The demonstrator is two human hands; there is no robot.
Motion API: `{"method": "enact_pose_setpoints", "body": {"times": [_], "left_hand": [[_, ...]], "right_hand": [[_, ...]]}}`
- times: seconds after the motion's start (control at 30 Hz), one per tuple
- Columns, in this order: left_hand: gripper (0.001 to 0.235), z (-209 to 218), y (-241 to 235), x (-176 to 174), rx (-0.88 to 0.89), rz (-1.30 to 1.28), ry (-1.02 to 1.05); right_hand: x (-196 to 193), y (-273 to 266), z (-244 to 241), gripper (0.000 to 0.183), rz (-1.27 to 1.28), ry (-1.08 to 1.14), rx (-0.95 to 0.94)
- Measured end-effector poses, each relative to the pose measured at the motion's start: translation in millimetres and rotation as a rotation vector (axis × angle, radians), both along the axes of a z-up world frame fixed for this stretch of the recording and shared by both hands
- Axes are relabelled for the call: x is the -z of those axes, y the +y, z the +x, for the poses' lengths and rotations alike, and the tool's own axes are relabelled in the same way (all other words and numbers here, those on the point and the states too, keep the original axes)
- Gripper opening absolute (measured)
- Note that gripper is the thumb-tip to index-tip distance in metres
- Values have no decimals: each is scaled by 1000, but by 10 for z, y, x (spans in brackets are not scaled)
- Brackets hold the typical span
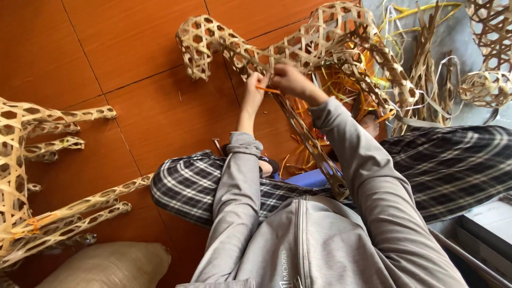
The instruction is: The person sits on the floor and weaves thin strips of bamboo or rattan into a giraffe-shaped sculpture. They use orange string to tie sections together and scissors to trim excess material, repeating the process across different parts of the frame.
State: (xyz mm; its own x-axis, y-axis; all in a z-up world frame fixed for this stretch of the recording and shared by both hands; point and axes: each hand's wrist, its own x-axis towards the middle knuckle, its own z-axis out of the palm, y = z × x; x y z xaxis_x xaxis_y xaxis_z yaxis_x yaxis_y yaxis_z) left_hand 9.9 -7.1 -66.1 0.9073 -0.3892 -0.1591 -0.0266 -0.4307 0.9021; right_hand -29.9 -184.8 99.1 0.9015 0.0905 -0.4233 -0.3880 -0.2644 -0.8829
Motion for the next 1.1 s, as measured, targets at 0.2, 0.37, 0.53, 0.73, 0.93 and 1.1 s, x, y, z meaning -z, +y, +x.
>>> {"method": "enact_pose_setpoints", "body": {"times": [0.2,0.37,0.53,0.73,0.93,1.1], "left_hand": [[11,-91,-153,-814,-60,-331,127],[6,-111,-146,-1163,-48,-145,35],[8,-86,-121,-1177,2,-169,55],[8,-68,-95,-981,-33,-344,98],[11,-69,-129,-772,-199,-491,218],[16,-48,-165,-620,-288,-347,80]], "right_hand": [[-2,-119,-169,20,251,-195,71],[-363,-254,-43,16,-187,-208,12],[-224,-211,141,29,-557,-621,183],[-60,-54,55,29,-404,-542,-189],[-185,-38,-188,19,-515,-672,-163],[-226,83,-208,18,-752,-855,-220]]}}
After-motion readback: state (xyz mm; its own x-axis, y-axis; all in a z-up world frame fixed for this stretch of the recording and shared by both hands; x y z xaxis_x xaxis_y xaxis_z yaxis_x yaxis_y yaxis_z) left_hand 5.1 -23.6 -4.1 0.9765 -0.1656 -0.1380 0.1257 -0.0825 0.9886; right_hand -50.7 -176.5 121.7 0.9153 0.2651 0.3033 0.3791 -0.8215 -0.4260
